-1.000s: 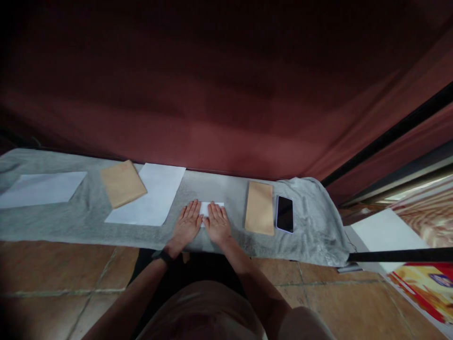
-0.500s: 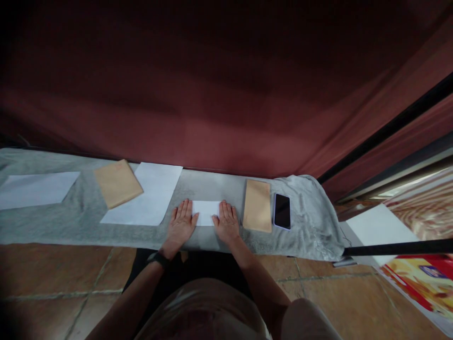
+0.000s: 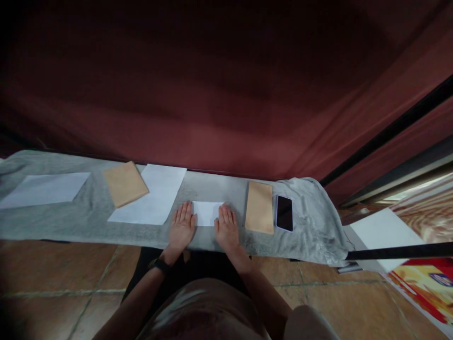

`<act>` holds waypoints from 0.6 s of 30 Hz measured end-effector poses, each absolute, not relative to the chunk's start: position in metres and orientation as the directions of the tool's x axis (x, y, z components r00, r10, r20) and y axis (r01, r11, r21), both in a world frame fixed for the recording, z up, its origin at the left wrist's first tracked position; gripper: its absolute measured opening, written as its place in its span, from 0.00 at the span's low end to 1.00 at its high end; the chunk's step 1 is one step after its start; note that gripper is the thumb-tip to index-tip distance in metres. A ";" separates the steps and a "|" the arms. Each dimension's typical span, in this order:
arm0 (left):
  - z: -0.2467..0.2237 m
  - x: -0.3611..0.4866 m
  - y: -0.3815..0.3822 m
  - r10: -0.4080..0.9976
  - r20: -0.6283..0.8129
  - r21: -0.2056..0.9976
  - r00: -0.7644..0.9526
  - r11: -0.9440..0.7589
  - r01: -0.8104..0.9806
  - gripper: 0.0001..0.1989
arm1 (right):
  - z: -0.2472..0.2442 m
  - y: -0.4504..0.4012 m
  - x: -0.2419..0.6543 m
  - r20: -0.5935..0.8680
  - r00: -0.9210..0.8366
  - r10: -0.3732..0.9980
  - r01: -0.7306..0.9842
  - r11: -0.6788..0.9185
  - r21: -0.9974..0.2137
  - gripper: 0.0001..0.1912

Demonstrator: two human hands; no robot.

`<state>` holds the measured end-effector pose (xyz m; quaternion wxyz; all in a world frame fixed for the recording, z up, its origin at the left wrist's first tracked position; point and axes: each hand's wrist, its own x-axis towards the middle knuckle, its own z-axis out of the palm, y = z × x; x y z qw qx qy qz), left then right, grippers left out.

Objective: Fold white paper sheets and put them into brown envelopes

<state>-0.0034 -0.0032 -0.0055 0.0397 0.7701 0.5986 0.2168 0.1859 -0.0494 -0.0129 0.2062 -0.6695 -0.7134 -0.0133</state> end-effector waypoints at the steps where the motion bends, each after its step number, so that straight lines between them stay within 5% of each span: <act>1: -0.005 -0.001 -0.008 0.927 0.283 0.322 0.245 -0.332 0.887 0.30 | -0.013 -0.054 0.179 0.311 -0.061 0.948 0.954 0.147 -0.263 0.29; 6: -0.008 0.002 -0.030 0.867 0.245 0.310 0.435 -0.495 0.812 0.28 | -0.014 -0.076 0.158 0.269 -0.193 0.943 0.932 0.263 -0.251 0.27; 18: -0.003 -0.009 -0.043 0.946 0.205 0.412 0.252 -0.317 0.854 0.31 | -0.013 -0.091 0.187 0.223 -0.155 0.962 0.957 0.203 -0.208 0.33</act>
